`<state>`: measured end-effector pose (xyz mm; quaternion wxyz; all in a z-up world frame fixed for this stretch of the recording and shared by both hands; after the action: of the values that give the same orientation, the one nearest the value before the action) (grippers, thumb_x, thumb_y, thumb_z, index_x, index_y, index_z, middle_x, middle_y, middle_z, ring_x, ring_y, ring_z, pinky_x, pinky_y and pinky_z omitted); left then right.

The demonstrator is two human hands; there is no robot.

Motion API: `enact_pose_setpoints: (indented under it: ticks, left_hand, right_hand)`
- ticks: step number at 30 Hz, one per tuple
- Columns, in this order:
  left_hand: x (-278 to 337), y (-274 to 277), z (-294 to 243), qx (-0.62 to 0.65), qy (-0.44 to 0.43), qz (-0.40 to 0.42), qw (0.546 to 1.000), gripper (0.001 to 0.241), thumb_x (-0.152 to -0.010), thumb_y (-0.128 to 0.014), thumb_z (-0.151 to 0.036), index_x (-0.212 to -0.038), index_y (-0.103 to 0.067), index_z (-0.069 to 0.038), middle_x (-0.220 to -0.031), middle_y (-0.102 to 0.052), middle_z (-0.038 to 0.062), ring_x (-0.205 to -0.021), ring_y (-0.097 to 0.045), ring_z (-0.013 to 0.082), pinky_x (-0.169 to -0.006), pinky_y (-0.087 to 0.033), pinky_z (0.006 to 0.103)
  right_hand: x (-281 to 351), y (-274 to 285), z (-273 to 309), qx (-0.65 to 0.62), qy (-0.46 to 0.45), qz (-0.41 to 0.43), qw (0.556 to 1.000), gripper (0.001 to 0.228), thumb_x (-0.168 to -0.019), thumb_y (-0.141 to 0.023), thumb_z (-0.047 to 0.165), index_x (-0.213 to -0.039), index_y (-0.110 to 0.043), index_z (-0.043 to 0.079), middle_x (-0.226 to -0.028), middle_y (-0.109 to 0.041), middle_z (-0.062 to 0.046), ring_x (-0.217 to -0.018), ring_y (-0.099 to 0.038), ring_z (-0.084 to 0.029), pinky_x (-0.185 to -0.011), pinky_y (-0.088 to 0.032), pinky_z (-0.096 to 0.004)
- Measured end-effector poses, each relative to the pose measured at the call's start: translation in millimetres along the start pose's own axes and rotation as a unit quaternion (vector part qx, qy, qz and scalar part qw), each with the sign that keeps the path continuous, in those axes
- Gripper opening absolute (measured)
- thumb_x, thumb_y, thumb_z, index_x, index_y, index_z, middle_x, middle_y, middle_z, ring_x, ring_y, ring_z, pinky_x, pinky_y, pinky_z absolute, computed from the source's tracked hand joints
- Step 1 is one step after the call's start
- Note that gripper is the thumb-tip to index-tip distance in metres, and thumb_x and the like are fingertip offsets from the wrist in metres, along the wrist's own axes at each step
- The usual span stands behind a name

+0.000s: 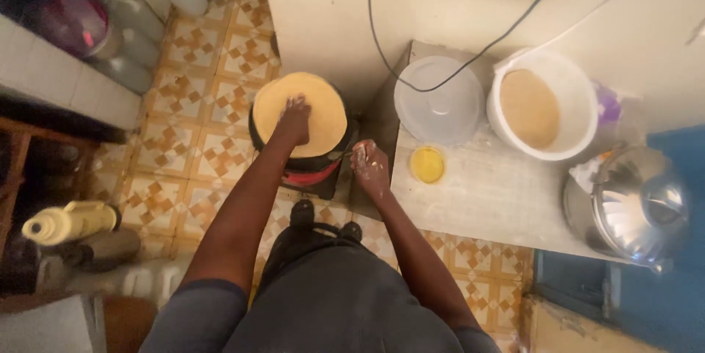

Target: Preparing and cooking thin flatbreads or crepes on a circular griddle using batter and a spoon for spreading.

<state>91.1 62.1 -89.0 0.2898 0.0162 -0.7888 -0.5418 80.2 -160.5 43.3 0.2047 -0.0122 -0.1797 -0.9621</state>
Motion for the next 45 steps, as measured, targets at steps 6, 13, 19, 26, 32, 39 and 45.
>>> enact_pose_setpoints:
  ticks: [6,13,19,26,32,39,45]
  left_hand:
    - [44.5,48.8,-2.9,0.123,0.088,-0.063,0.986,0.078,-0.073,-0.067,-0.033,-0.137,-0.033,-0.004,-0.143,-0.023,0.020,-0.133,-0.017,0.0411,-0.100,-0.034,0.0515]
    - [20.2,13.4,8.0,0.006,-0.009,0.020,1.000,0.079,-0.068,-0.069,-0.007,-0.138,-0.033,-0.008,-0.149,-0.014,0.014,-0.137,-0.009,0.0355,-0.104,-0.027,0.0538]
    - [28.5,10.9,-3.9,0.056,-0.070,0.006,0.996,0.059,-0.075,-0.053,-0.009,-0.133,-0.043,-0.014,-0.146,-0.028,0.011,-0.134,-0.025,0.0332,-0.103,-0.032,0.0491]
    - [61.5,45.0,-6.3,0.180,-0.112,0.051,0.976,0.049,-0.088,-0.033,-0.027,-0.129,-0.046,-0.004,-0.138,-0.040,0.017,-0.130,-0.032,0.0358,-0.105,-0.029,0.0463]
    - [73.5,70.0,-3.5,0.290,-0.049,0.071,0.953,0.068,-0.092,-0.018,-0.050,-0.121,-0.053,0.002,-0.129,-0.046,0.023,-0.125,-0.037,0.0379,-0.109,-0.023,0.0449]
    - [85.9,137.6,-7.7,0.346,-0.070,0.030,0.935,0.065,-0.094,-0.012,-0.044,-0.127,-0.048,-0.001,-0.128,-0.045,0.025,-0.125,-0.034,0.0395,-0.106,-0.023,0.0485]
    - [70.0,110.6,0.2,0.391,-0.035,0.036,0.919,0.050,-0.087,-0.035,-0.044,-0.114,-0.061,-0.012,-0.119,-0.056,0.015,-0.118,-0.045,0.0333,-0.097,-0.034,0.0459]
  right_hand:
    - [-5.4,4.2,9.3,0.064,-0.009,-0.014,0.998,0.024,-0.090,-0.041,0.022,-0.081,-0.058,0.007,-0.059,-0.061,-0.011,-0.053,-0.062,-0.023,-0.056,-0.050,-0.035]
    - [-21.6,8.7,-9.8,0.072,0.028,-0.012,0.997,0.025,-0.093,-0.039,0.021,-0.083,-0.055,0.005,-0.060,-0.060,-0.015,-0.054,-0.061,-0.027,-0.055,-0.049,-0.037]
    - [-14.4,-26.4,-24.4,-0.052,-0.024,0.075,0.996,0.026,-0.092,-0.038,0.022,-0.087,-0.055,0.002,-0.065,-0.060,-0.017,-0.053,-0.061,-0.022,-0.048,-0.051,-0.032]
    - [-16.6,-91.8,-93.5,-0.291,-0.087,0.022,0.952,0.020,-0.093,-0.036,0.015,-0.096,-0.049,0.000,-0.076,-0.063,-0.013,-0.063,-0.064,-0.015,-0.056,-0.056,-0.024]
    - [-74.1,-114.6,-62.4,0.503,0.459,-0.200,0.704,0.036,-0.091,-0.031,0.016,-0.110,-0.055,-0.003,-0.091,-0.059,-0.023,-0.077,-0.060,-0.031,-0.063,-0.048,-0.037]
    - [-112.6,-82.4,57.5,0.143,0.184,0.015,0.972,0.025,-0.091,-0.039,0.014,-0.080,-0.058,0.004,-0.063,-0.062,-0.015,-0.059,-0.064,-0.032,-0.059,-0.049,-0.042]
    - [-109.9,-84.2,25.6,0.489,0.423,-0.140,0.750,0.016,-0.089,-0.042,0.022,-0.083,-0.051,0.010,-0.073,-0.051,-0.007,-0.063,-0.059,-0.021,-0.055,-0.046,-0.034]
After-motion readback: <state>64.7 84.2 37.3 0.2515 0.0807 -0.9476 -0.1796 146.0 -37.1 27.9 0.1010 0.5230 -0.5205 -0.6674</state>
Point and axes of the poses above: each hand's wrist, its own x-axis away from the middle knuckle, its own y-axis out of the back of the hand, z = x × y, the point moved 6 cm from there along -x, towards the middle knuckle
